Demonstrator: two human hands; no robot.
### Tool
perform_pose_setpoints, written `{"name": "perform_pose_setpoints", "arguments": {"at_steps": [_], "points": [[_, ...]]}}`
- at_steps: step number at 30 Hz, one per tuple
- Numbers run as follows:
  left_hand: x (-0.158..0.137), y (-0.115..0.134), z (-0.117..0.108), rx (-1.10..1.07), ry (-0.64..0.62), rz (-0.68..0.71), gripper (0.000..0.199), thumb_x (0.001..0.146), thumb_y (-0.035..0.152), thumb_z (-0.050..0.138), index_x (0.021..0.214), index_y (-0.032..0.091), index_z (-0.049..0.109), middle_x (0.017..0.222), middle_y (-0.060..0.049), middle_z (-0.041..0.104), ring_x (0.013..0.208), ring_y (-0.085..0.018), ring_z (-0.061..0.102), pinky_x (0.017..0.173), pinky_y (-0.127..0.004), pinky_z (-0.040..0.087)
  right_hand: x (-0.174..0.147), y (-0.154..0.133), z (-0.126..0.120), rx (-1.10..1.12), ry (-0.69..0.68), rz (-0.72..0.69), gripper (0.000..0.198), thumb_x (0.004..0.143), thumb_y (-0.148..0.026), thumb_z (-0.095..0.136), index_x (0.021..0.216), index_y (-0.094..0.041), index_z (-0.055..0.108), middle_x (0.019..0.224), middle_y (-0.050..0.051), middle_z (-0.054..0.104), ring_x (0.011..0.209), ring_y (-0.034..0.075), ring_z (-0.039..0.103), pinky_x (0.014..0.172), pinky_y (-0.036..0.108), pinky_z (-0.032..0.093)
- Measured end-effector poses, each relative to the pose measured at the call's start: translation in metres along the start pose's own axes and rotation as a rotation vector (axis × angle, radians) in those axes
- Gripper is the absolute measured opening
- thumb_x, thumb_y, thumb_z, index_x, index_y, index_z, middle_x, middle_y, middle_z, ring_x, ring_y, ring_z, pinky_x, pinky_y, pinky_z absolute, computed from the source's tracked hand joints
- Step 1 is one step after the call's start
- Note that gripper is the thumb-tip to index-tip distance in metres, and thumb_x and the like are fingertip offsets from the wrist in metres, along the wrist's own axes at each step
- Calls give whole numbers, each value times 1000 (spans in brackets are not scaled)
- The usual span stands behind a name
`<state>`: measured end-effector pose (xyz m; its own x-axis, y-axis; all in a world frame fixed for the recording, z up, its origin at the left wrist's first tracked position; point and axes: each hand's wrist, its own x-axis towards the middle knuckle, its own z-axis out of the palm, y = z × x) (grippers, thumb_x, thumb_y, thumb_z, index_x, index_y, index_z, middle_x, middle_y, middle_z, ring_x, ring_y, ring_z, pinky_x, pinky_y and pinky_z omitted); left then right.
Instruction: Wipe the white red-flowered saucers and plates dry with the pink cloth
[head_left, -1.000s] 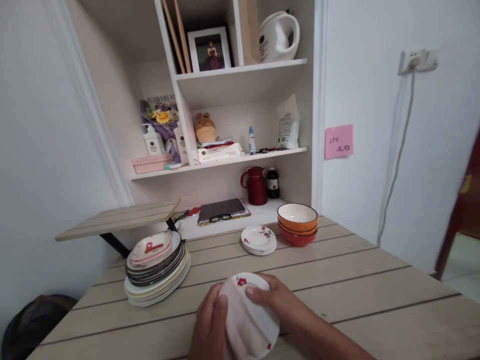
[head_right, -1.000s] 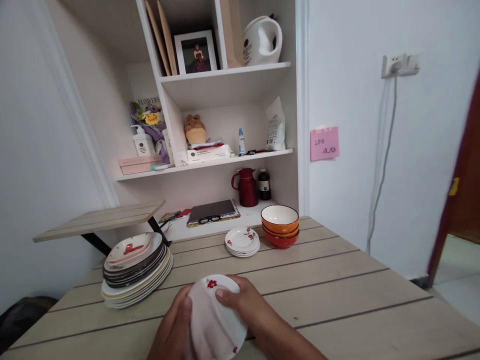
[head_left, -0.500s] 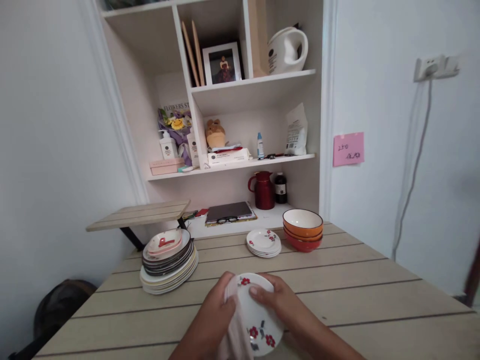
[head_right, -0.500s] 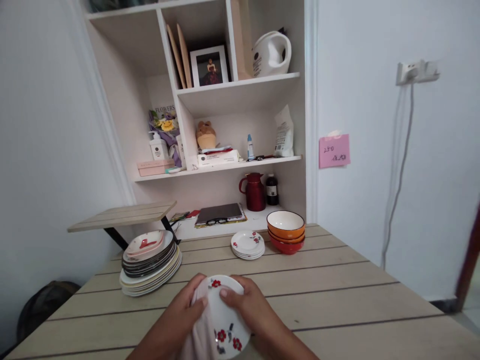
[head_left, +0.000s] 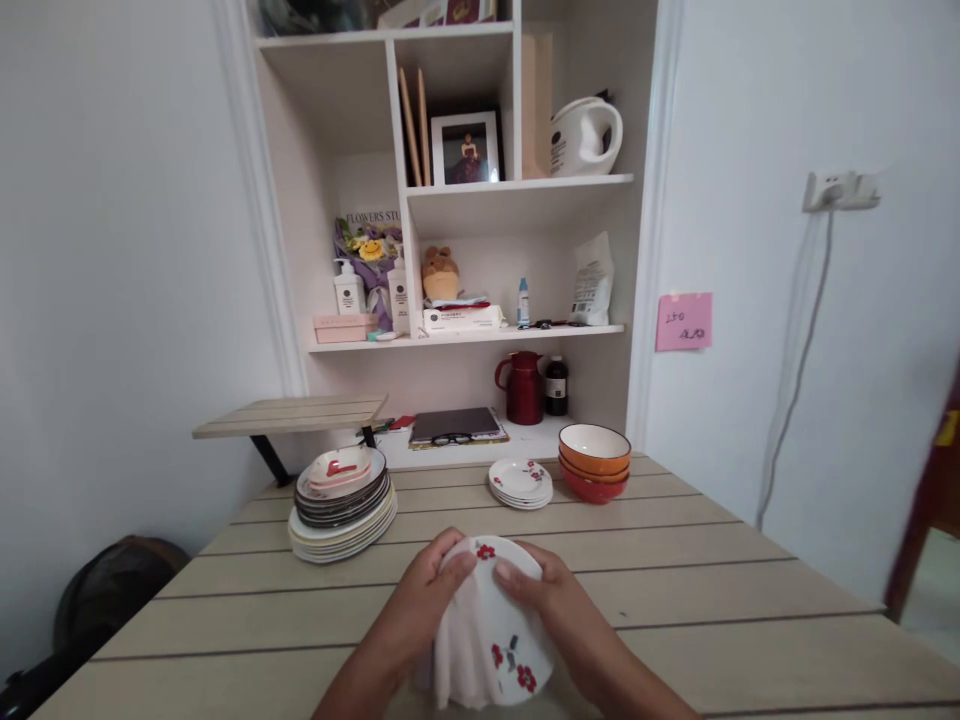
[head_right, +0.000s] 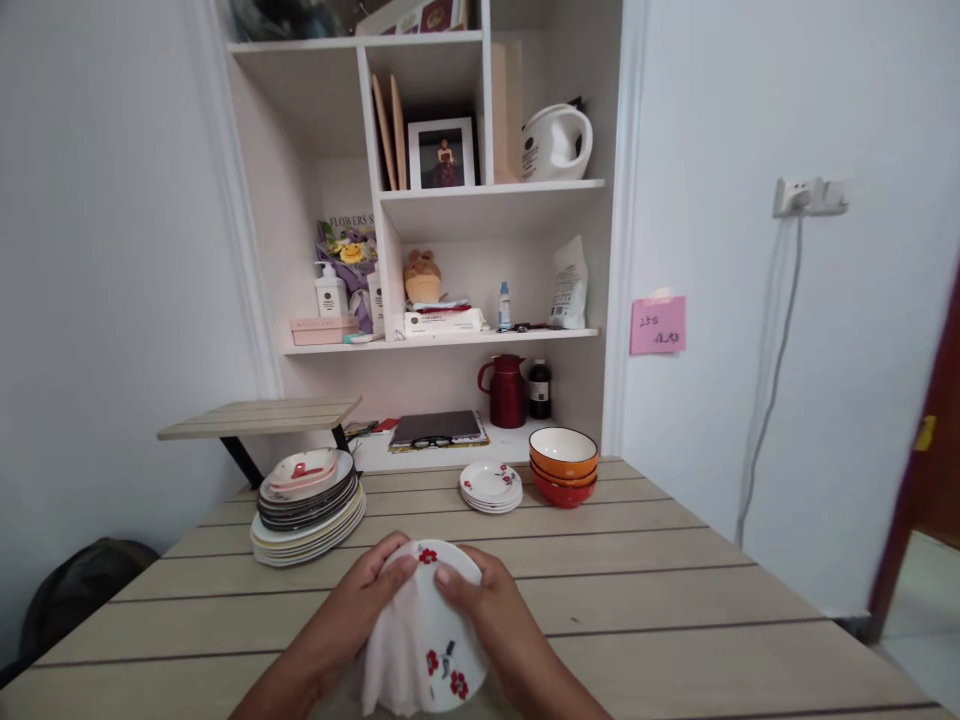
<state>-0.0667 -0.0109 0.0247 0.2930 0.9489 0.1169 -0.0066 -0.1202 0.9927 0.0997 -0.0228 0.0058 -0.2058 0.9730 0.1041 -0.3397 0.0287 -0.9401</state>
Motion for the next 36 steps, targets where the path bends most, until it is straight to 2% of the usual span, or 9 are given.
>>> {"name": "perform_pose_setpoints", "arguments": {"at_steps": [6,11,14,18,26,32,36], "points": [[4,-13,12,-118,110,31,37,77,54,67,82,18,59,75,2,60,69,-13,55,63,-22,43,-1,13,7,130,155,-18,47,63,-47,80,92,-12,71,78,10,75,64,22,66,63,33,50],[4,-17,15,-253,239,-17,52,66,54,76,100,16,64,90,-6,71,79,-20,65,73,-28,50,-3,19,11,218,168,-45,45,63,-46,80,92,-12,71,78,11,76,65,24,68,65,34,51],[6,-22,15,-318,300,-48,59,62,50,81,106,14,64,92,-10,73,78,-22,68,71,-30,52,-1,20,15,276,175,-52,45,64,-46,80,91,-10,71,76,12,76,63,24,68,63,33,51],[6,-28,20,-443,285,-41,56,64,44,82,107,13,65,88,-11,74,78,-24,70,68,-30,54,5,21,20,359,259,-33,43,64,-44,81,88,-10,70,73,10,76,62,24,68,61,33,52],[6,-26,34,-654,501,-89,49,65,35,83,106,13,66,80,-10,75,76,-26,72,66,-32,57,13,16,31,430,326,-60,46,61,-42,82,95,-12,70,77,9,77,70,28,71,66,37,54],[13,-30,42,-749,510,-60,48,69,34,81,109,13,65,92,-15,75,83,-28,73,70,-34,58,25,27,34,518,365,-113,49,65,-45,79,102,-16,67,81,8,77,76,29,71,66,38,54],[13,-36,35,-738,512,-70,53,66,37,83,110,14,64,93,-14,75,84,-29,72,70,-34,58,26,29,26,467,276,-51,52,64,-47,79,104,-16,67,85,10,77,78,29,71,68,38,53]]}}
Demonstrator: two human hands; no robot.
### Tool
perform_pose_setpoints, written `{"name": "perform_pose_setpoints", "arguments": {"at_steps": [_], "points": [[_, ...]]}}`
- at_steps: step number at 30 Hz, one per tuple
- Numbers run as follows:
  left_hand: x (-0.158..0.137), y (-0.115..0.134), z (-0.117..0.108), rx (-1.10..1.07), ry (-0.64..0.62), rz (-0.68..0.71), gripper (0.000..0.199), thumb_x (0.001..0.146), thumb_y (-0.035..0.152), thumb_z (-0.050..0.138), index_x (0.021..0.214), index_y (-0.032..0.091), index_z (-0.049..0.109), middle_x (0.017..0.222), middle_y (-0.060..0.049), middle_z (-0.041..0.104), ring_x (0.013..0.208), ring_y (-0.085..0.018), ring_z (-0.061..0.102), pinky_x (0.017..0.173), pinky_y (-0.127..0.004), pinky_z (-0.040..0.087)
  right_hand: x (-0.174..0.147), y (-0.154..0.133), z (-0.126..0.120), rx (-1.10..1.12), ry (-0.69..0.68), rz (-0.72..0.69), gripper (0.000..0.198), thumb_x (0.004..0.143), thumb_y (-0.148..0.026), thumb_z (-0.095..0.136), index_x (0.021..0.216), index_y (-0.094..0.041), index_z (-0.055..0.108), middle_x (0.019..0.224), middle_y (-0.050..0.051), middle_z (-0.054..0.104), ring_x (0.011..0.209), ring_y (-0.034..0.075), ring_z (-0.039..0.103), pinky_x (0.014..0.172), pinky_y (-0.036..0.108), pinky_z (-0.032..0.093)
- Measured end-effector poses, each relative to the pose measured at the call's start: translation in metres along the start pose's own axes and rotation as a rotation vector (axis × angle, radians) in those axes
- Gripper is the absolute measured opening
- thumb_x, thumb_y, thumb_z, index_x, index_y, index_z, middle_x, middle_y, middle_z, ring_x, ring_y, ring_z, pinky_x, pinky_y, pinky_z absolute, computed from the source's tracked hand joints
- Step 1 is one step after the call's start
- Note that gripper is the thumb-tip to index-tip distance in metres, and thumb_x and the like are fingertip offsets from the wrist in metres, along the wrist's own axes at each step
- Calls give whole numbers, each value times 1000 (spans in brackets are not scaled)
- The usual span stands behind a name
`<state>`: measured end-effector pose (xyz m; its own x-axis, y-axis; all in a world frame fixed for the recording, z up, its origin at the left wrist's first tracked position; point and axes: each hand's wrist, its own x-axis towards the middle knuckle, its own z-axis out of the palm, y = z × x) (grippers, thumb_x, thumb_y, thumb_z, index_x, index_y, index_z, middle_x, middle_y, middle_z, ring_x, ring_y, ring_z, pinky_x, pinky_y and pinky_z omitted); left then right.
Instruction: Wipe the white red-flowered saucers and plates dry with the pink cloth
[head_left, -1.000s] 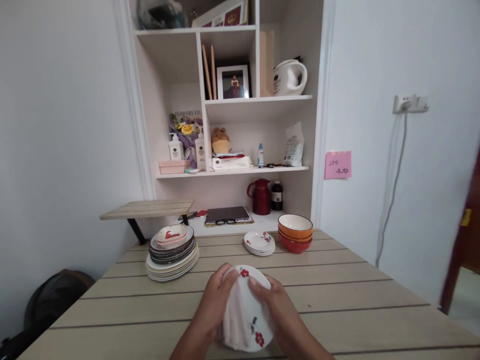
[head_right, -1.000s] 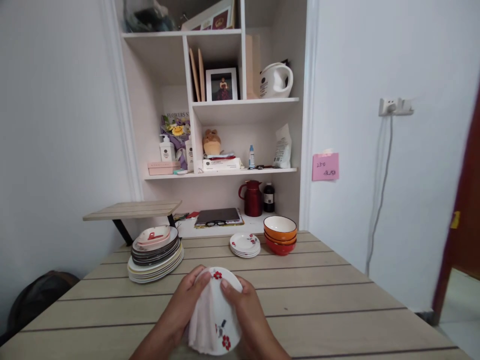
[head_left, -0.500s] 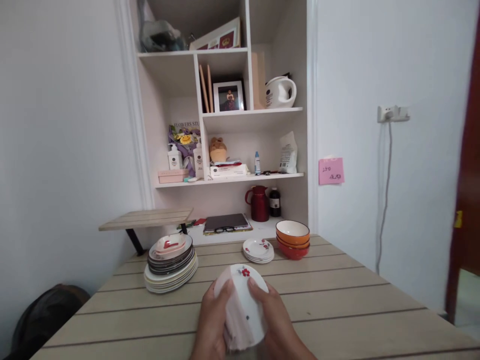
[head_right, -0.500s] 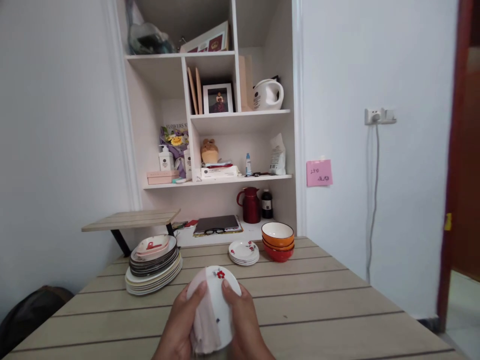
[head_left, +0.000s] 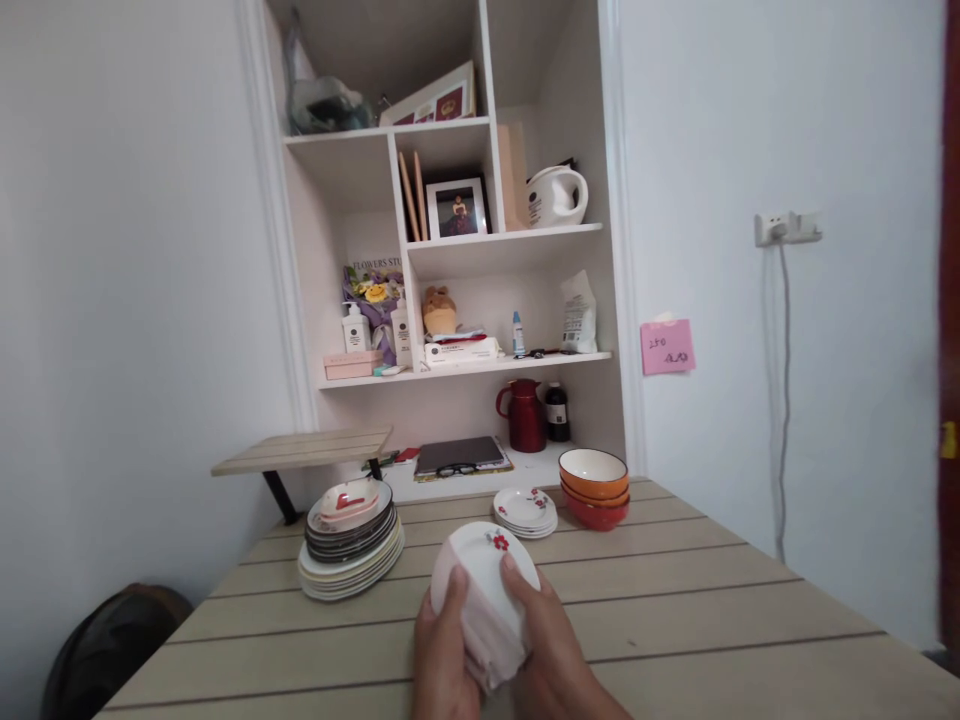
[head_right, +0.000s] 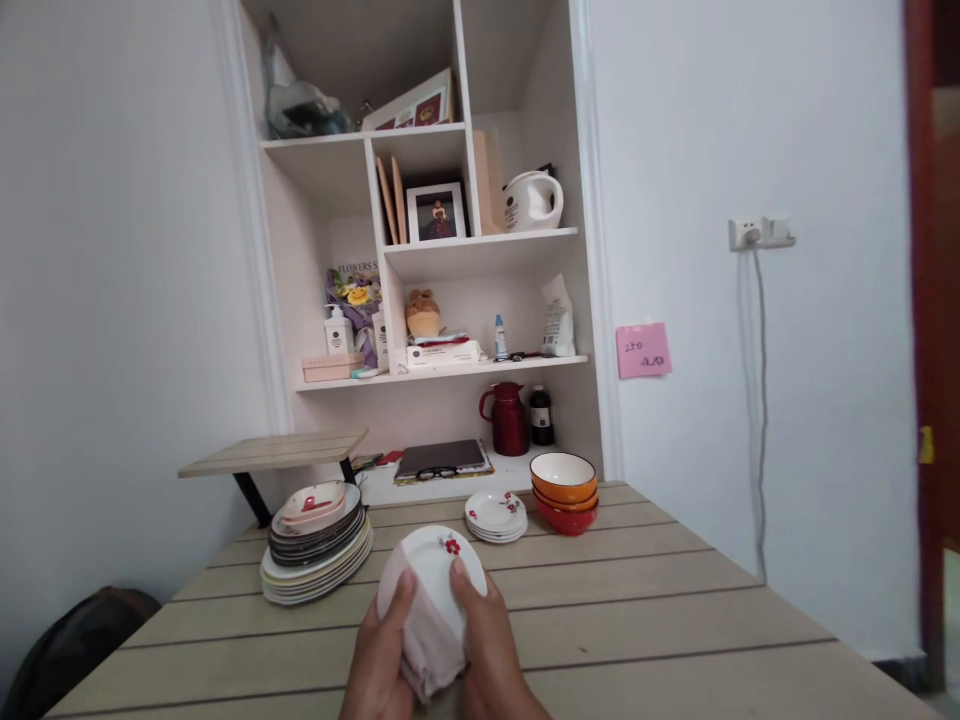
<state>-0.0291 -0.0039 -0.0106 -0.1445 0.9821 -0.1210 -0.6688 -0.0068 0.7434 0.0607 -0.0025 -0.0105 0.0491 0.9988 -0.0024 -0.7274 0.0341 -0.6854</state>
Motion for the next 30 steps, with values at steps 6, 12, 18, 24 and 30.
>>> {"name": "perform_pose_setpoints", "arguments": {"at_steps": [6,12,18,24,30], "points": [[6,22,-7,262,-189,162,55,63,42,84,107,13,67,94,-12,75,85,-27,71,73,-31,55,3,-44,-1,-284,-342,56,47,58,-30,83,100,-17,66,83,4,74,74,21,66,73,32,48],[3,34,10,625,-369,377,38,66,40,78,94,15,74,96,-11,75,89,-27,68,79,-32,52,4,-82,1,-697,-402,-23,23,68,-30,75,75,-19,57,63,-5,57,59,12,48,56,23,32],[9,32,12,690,-352,408,37,69,42,75,94,15,73,90,-9,75,81,-24,68,73,-29,52,15,-66,-12,-752,-391,-273,18,74,-32,68,74,-19,56,65,-5,51,63,13,45,58,24,33],[13,28,8,410,-247,224,53,66,44,79,108,13,68,96,-12,75,79,-23,70,69,-29,54,25,-45,-4,-588,-213,-283,21,70,-36,70,77,-18,61,66,-2,61,61,15,52,58,27,40],[14,24,12,162,-131,140,57,61,36,86,110,14,66,92,-11,75,84,-26,72,74,-31,57,24,-32,14,-347,-72,-261,33,63,-40,78,84,-17,68,72,4,72,65,22,63,63,32,48]]}}
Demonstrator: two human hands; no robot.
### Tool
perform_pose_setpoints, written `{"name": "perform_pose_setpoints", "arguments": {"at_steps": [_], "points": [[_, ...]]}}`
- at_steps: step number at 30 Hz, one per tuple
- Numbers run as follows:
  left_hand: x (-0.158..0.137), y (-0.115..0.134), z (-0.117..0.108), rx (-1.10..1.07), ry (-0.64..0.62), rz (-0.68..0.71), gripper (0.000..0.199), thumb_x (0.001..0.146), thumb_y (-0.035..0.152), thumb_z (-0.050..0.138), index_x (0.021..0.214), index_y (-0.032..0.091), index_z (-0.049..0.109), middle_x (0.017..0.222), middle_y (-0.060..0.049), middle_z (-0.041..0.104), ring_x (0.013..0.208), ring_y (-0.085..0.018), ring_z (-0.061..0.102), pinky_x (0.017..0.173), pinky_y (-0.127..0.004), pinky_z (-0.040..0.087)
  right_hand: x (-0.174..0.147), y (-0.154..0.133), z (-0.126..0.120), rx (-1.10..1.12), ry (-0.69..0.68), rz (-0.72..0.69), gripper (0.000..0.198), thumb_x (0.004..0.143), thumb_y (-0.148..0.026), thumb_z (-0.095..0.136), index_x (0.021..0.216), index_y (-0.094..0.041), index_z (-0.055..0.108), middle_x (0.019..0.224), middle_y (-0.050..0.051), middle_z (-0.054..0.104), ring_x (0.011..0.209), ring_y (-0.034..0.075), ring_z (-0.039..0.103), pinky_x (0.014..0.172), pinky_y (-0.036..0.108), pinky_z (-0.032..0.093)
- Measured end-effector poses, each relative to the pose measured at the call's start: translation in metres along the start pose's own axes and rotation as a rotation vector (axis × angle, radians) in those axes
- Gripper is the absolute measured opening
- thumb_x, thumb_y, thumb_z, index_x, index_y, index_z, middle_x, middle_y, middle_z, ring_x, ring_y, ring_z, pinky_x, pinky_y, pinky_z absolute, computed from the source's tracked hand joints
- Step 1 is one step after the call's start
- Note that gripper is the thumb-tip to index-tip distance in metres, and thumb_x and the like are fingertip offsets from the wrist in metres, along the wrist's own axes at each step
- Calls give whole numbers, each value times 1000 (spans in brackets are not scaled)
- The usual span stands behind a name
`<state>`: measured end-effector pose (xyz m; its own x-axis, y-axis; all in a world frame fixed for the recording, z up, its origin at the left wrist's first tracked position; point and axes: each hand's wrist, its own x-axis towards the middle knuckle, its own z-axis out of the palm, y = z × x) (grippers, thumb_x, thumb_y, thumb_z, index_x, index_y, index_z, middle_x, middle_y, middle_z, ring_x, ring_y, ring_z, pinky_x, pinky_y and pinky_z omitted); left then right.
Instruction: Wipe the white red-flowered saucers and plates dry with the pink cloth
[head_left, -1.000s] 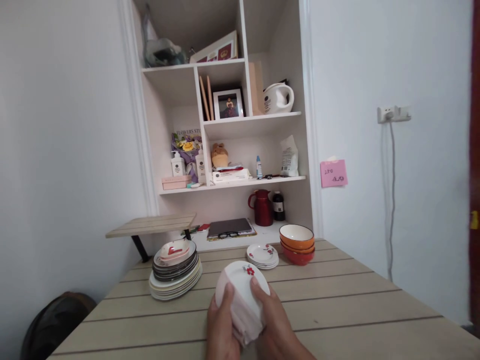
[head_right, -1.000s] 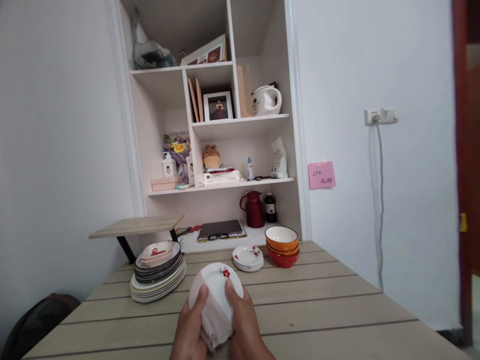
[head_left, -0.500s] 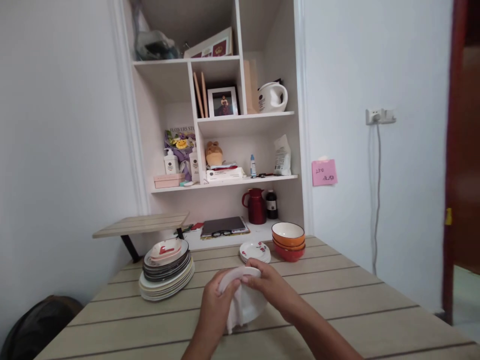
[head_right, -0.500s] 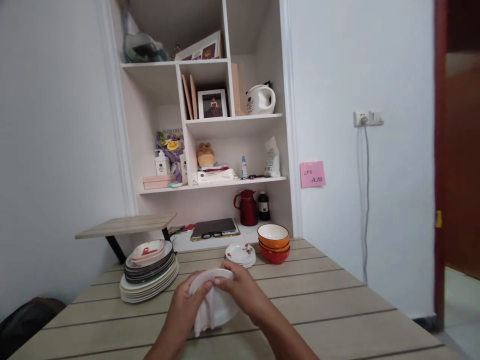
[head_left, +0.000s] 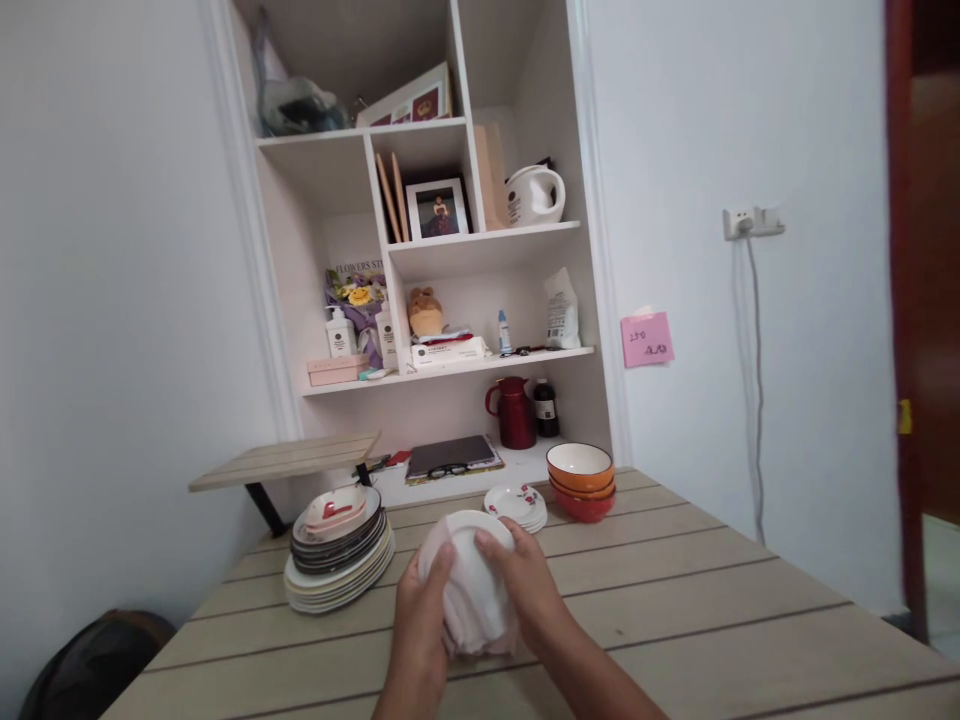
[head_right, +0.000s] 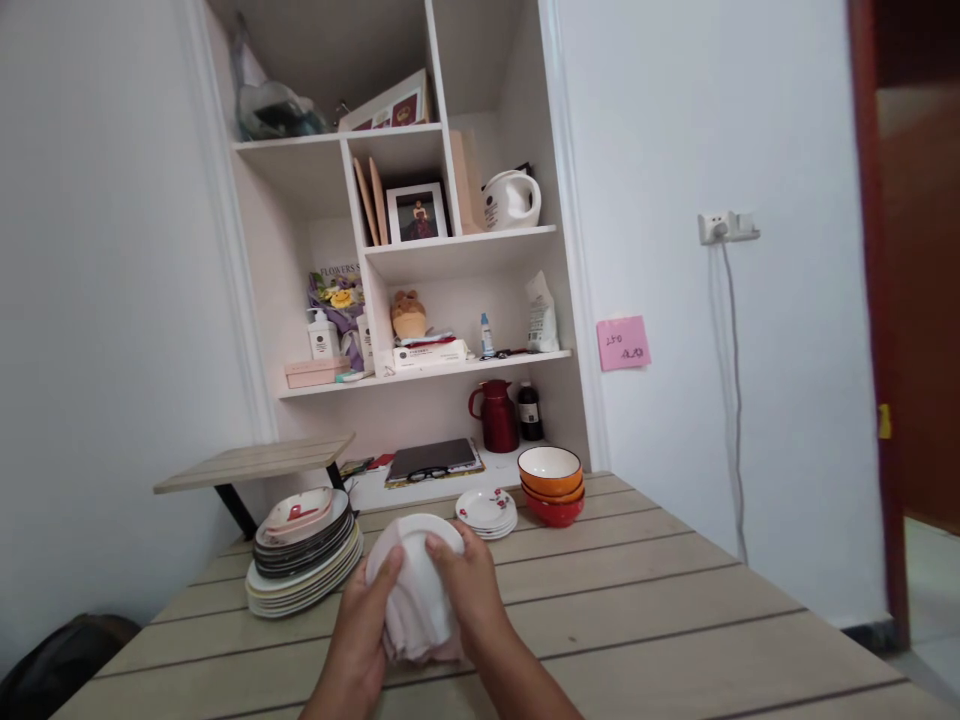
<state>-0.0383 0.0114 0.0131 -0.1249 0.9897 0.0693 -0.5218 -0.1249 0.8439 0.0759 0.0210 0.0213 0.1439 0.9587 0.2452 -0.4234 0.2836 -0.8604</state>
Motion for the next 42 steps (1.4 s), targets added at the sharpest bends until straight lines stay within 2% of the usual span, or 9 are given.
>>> {"name": "perform_pose_setpoints", "arguments": {"at_steps": [3,7,13,18,23,29,32,35,42], "points": [[0,-8,2,-122,54,-30,52,65,35,84,109,14,67,94,-12,75,86,-27,72,75,-32,58,-4,11,7,156,110,28,42,63,-43,79,94,-17,68,81,6,75,73,24,67,70,35,52],[-3,-20,-5,-179,67,-64,47,67,33,83,107,13,68,92,-12,76,87,-28,72,75,-33,59,-9,28,8,184,157,45,45,64,-45,78,97,-17,65,85,6,75,75,23,66,71,34,52],[-5,-23,-28,-178,93,-96,52,66,31,84,112,16,65,93,-11,76,85,-26,73,74,-31,59,-9,30,1,-6,-26,74,44,62,-47,78,90,-16,64,75,4,70,65,19,62,62,30,49],[-5,-13,-32,-145,74,-56,53,61,30,86,108,15,66,89,-10,76,82,-25,73,70,-30,59,-6,23,-11,-218,-10,-97,70,60,-35,80,124,-25,53,103,4,67,71,18,61,55,26,48],[-9,-12,-28,-139,83,-26,57,59,30,87,110,15,66,85,-8,76,79,-25,73,67,-28,58,-11,17,-18,-485,-224,-217,25,77,-38,66,95,-21,68,74,1,67,61,19,57,58,29,46],[-11,-19,-28,-115,86,17,57,61,31,86,112,15,66,90,-9,76,80,-24,72,69,-29,58,-18,7,-10,-525,-175,-381,37,71,-37,72,104,-22,66,99,5,70,93,26,62,84,33,46],[-10,-22,-29,-103,85,32,61,61,33,86,115,16,65,91,-9,76,81,-24,72,70,-29,57,-21,4,-9,-545,-186,-344,25,78,-40,65,95,-22,66,81,2,68,76,22,60,72,31,45],[-9,-24,-32,-67,33,28,60,62,35,86,115,16,66,91,-10,76,81,-23,71,71,-28,55,-22,3,-12,-524,-204,-284,23,82,-44,61,80,-21,64,62,-2,57,59,17,50,57,27,38],[-13,-19,-35,-14,-88,0,53,60,37,86,103,11,71,88,-11,75,77,-24,70,71,-29,54,-16,5,-19,-316,-287,-74,37,74,-54,67,67,-18,62,58,-3,52,58,14,43,53,25,33]]}}
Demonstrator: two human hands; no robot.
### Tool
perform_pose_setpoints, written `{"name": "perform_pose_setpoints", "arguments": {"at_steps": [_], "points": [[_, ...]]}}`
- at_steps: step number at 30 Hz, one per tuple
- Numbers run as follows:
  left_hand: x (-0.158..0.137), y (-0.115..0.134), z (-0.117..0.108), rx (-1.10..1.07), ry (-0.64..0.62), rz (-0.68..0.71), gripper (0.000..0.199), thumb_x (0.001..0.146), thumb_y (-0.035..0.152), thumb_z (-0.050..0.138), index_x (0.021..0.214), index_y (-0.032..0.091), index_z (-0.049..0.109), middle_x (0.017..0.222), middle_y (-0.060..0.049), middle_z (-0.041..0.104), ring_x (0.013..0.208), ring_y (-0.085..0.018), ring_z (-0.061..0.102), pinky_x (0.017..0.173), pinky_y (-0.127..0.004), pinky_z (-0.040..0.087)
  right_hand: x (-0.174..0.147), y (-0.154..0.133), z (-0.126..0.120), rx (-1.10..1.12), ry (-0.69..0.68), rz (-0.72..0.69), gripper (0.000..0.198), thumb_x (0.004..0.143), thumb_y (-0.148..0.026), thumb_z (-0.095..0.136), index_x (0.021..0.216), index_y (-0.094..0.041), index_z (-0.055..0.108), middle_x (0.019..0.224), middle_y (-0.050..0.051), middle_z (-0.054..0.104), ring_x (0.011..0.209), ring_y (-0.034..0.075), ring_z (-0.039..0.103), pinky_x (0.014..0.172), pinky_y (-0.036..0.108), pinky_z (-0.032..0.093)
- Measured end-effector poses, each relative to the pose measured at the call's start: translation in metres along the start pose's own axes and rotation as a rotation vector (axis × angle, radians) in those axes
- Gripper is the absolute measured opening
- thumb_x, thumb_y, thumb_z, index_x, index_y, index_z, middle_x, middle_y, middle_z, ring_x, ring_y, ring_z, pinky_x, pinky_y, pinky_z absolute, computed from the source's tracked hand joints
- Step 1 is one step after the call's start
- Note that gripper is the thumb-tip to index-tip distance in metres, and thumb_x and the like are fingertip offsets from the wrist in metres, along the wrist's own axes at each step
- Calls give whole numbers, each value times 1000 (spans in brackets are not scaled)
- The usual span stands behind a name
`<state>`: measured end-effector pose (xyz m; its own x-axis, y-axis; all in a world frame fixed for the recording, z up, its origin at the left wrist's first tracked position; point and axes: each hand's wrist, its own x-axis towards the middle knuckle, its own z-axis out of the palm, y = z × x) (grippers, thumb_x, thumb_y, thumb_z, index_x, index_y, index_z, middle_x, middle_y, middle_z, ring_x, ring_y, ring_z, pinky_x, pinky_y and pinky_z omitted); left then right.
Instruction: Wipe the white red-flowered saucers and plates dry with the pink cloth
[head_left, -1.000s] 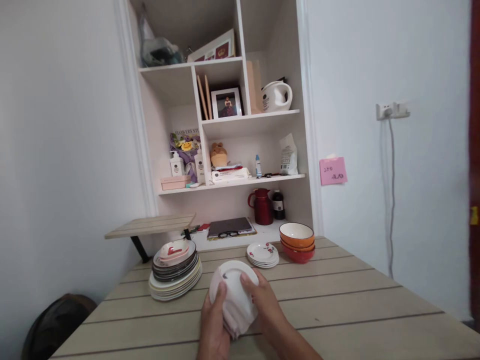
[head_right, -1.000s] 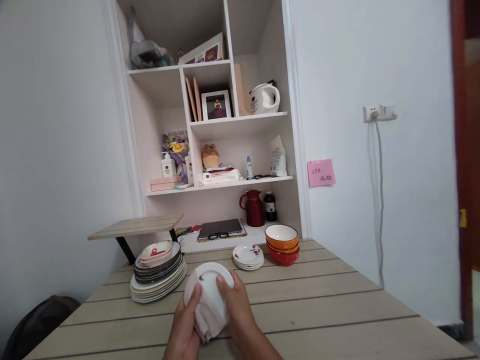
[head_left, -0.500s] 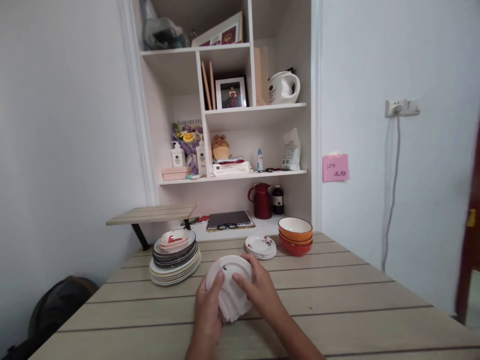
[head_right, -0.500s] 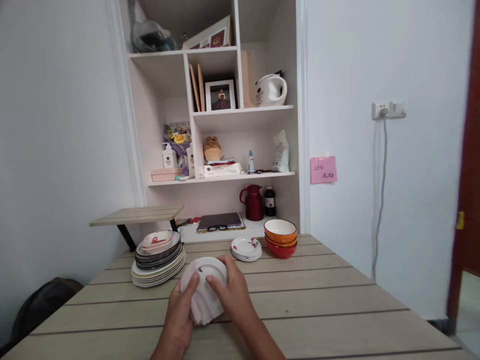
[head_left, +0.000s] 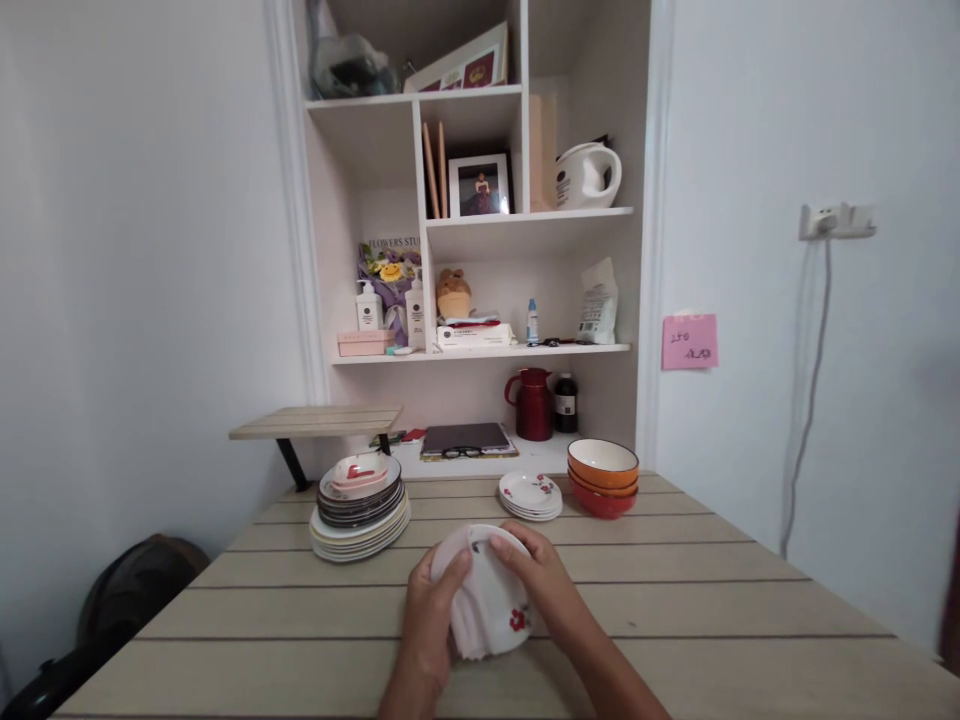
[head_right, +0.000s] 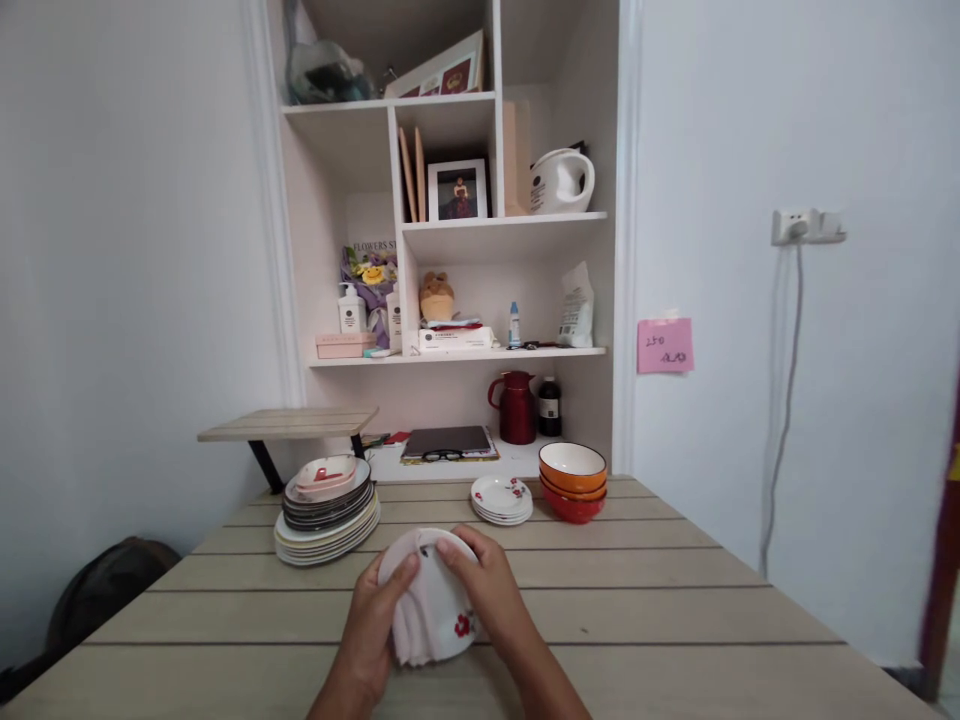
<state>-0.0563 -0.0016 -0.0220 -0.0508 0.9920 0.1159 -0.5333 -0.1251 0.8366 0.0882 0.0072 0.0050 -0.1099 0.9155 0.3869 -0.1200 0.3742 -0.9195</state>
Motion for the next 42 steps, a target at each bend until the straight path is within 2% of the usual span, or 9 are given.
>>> {"name": "perform_pose_setpoints", "arguments": {"at_steps": [5,14,20,24,30,35,37,39,42], "points": [[-1,1,3,-53,-7,-64,50,63,36,85,105,12,70,88,-11,75,82,-25,71,73,-30,55,0,10,5,-18,95,-25,39,74,-55,66,67,-16,65,60,0,56,59,16,46,54,26,35],[3,-22,7,-216,121,-116,48,68,34,82,109,13,67,96,-13,76,85,-26,73,75,-32,58,1,29,14,75,337,-31,40,76,-56,65,76,-16,71,72,5,67,71,21,55,66,30,44],[-3,-19,14,-309,68,-175,52,70,35,81,114,13,66,100,-15,75,86,-27,73,73,-33,59,-6,29,22,98,443,-26,41,81,-54,59,92,-17,71,85,6,70,78,22,57,71,31,46],[-4,-18,13,-307,82,-175,54,70,35,81,116,13,65,102,-15,75,87,-26,73,73,-31,59,-7,24,19,-5,377,-62,36,85,-52,55,90,-19,68,86,5,70,80,21,58,74,30,46],[-3,-11,7,-225,161,-54,62,65,36,84,118,13,63,97,-14,75,86,-27,72,76,-33,57,-1,13,7,-225,178,-131,35,86,-47,54,101,-19,68,101,8,72,92,26,63,82,33,48],[-7,-6,10,-19,95,18,59,62,41,85,110,12,69,96,-13,75,86,-26,71,75,-31,55,0,10,0,-404,208,-268,32,83,-34,59,112,-21,64,114,9,69,106,27,61,93,35,44],[-9,-5,11,53,80,48,57,62,43,84,107,11,70,96,-13,75,86,-27,71,74,-30,55,0,11,-2,-454,197,-279,28,82,-32,59,108,-22,64,108,8,70,99,25,63,88,34,45],[-10,-4,11,103,70,63,57,61,46,84,106,11,71,95,-13,75,85,-27,70,73,-30,54,1,11,-4,-480,154,-242,19,83,-35,59,95,-22,65,89,5,71,81,23,62,75,31,46],[-9,-5,10,136,46,51,57,59,46,84,103,12,73,96,-13,75,87,-27,70,73,-29,54,1,11,-6,-464,113,-184,19,83,-40,59,78,-22,60,66,-1,60,62,18,52,60,27,39]]}}
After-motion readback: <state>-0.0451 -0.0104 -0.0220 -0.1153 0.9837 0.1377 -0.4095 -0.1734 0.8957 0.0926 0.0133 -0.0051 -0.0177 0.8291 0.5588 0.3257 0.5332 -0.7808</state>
